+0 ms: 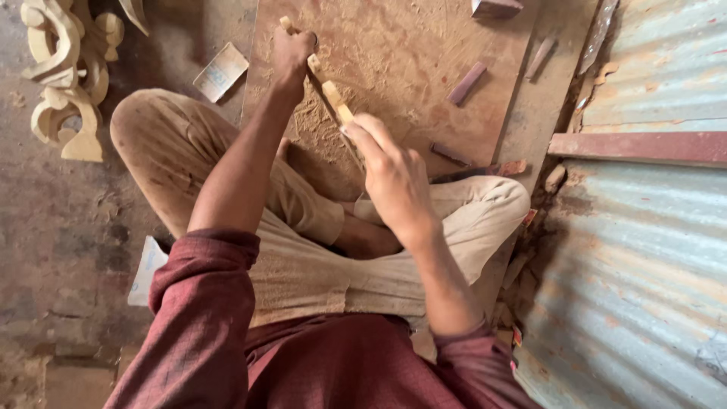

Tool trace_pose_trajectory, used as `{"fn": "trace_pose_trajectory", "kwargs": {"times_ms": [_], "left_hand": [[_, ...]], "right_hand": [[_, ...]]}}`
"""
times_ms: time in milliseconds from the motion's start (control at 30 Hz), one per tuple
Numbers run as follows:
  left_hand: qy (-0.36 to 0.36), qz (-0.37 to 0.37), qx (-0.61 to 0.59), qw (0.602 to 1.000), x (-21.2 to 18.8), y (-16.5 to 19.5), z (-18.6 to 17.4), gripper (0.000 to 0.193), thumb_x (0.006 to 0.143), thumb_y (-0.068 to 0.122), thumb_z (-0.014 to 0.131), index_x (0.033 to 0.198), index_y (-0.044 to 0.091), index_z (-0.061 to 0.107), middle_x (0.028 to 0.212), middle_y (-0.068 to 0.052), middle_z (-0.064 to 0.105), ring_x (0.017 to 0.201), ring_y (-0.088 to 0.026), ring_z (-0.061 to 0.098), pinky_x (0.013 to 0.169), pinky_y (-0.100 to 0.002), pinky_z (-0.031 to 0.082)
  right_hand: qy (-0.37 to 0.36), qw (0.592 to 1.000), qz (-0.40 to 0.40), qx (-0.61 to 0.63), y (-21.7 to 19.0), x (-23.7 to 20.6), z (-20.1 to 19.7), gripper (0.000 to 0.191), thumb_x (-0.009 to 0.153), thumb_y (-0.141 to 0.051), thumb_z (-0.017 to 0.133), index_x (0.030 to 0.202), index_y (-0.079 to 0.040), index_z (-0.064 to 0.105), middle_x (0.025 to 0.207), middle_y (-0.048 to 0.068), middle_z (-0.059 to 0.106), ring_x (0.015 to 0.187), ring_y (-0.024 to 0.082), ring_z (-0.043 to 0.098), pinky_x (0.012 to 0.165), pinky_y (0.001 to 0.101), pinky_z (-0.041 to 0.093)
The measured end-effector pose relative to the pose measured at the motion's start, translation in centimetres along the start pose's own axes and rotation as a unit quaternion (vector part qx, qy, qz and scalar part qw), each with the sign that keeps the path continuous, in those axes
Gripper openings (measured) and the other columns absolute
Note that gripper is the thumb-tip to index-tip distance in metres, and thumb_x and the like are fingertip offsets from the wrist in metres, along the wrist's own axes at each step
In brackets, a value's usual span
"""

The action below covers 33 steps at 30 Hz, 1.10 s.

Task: The person sits cross-legged on the floor and carves a decorative wooden piece using a chisel and mallet. They repeatedly strike the chisel to shape the wood, occasionally adjusting the piece and inspecting the carved details.

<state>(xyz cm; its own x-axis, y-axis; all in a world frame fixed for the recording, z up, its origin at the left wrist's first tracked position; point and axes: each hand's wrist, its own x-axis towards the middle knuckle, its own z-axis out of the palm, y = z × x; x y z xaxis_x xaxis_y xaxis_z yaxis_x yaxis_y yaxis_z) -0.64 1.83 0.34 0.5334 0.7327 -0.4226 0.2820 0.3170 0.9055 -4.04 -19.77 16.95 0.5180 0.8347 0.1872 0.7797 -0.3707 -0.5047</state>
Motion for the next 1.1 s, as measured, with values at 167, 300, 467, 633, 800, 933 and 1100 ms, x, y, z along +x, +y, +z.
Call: {"fn": "trace_pose_trajectory", "kwargs": {"times_ms": [167,300,467,633,800,933,1100], "left_hand": [[-0.014,-0.063,0.016,0.998,-0.1,-0.5,0.0,0.010,0.082,0.009,0.061,0.090,0.003,0.059,0.075,-0.003,0.052,0.068,-0.015,0.050,0.060,-0.037,0.041],[-0.018,0.051,-0.081,0.995,-0.3,0.3,0.2,0.011,0.078,0.006,0.060,0.089,0.007,0.057,0.073,0.001,0.055,0.069,-0.013,0.053,0.060,-0.036,0.044],[-0.006,-0.028,-0.018,0.999,-1.3,0.6,0.3,0.007,0.078,0.004,0.059,0.083,0.005,0.056,0.070,0.000,0.052,0.064,-0.013,0.050,0.056,-0.034,0.039],[-0.015,-0.008,-0.036,0.999,-1.2,0.8,0.5,0.006,0.079,0.004,0.057,0.083,0.006,0.055,0.070,-0.001,0.051,0.063,-0.013,0.049,0.054,-0.034,0.037],[-0.005,-0.047,-0.006,0.999,-1.1,1.2,0.7,0.007,0.078,0.003,0.056,0.074,0.008,0.055,0.065,0.001,0.049,0.058,-0.012,0.046,0.050,-0.034,0.034],[-0.016,-0.033,-0.012,0.999,-1.2,1.1,0.8,0.014,0.077,0.003,0.055,0.064,0.009,0.053,0.058,0.001,0.047,0.051,-0.013,0.044,0.047,-0.035,0.032],[-0.017,-0.024,0.009,1.000,-0.8,0.8,0.9,0.015,0.078,0.003,0.057,0.064,0.008,0.054,0.059,0.002,0.047,0.053,-0.012,0.042,0.049,-0.035,0.030]], "right_hand": [[-0.012,1.000,0.024,0.016,-0.2,-0.2,-0.2,0.029,0.100,0.006,0.056,0.125,-0.003,0.066,0.134,0.005,0.066,0.089,0.026,0.077,0.070,0.0344,0.064],[0.019,0.999,0.019,-0.040,-1.0,-1.2,-1.0,0.039,0.093,0.008,0.057,0.128,-0.005,0.066,0.133,0.005,0.065,0.092,0.030,0.075,0.076,0.0393,0.062],[0.014,0.999,0.026,-0.020,-1.0,-1.5,-1.1,0.036,0.095,0.006,0.057,0.126,-0.010,0.066,0.133,0.002,0.065,0.093,0.031,0.075,0.075,0.0409,0.062],[0.034,0.999,0.028,-0.018,-0.8,-1.5,-1.0,0.038,0.093,0.004,0.055,0.129,-0.003,0.066,0.132,0.007,0.061,0.073,0.031,0.073,0.062,0.0408,0.059],[0.046,0.999,0.025,-0.003,-0.6,-1.5,-0.1,0.027,0.099,0.003,0.059,0.124,-0.002,0.065,0.127,0.004,0.062,0.072,0.024,0.073,0.061,0.0353,0.060],[0.008,0.998,0.063,0.017,-0.1,-1.8,0.6,0.031,0.100,0.005,0.060,0.130,0.001,0.065,0.123,0.005,0.062,0.056,0.020,0.068,0.048,0.0294,0.057],[0.012,0.999,0.037,-0.021,0.0,-1.5,0.5,0.036,0.095,0.008,0.057,0.129,-0.001,0.065,0.126,0.003,0.063,0.070,0.021,0.073,0.057,0.0309,0.059]]}}
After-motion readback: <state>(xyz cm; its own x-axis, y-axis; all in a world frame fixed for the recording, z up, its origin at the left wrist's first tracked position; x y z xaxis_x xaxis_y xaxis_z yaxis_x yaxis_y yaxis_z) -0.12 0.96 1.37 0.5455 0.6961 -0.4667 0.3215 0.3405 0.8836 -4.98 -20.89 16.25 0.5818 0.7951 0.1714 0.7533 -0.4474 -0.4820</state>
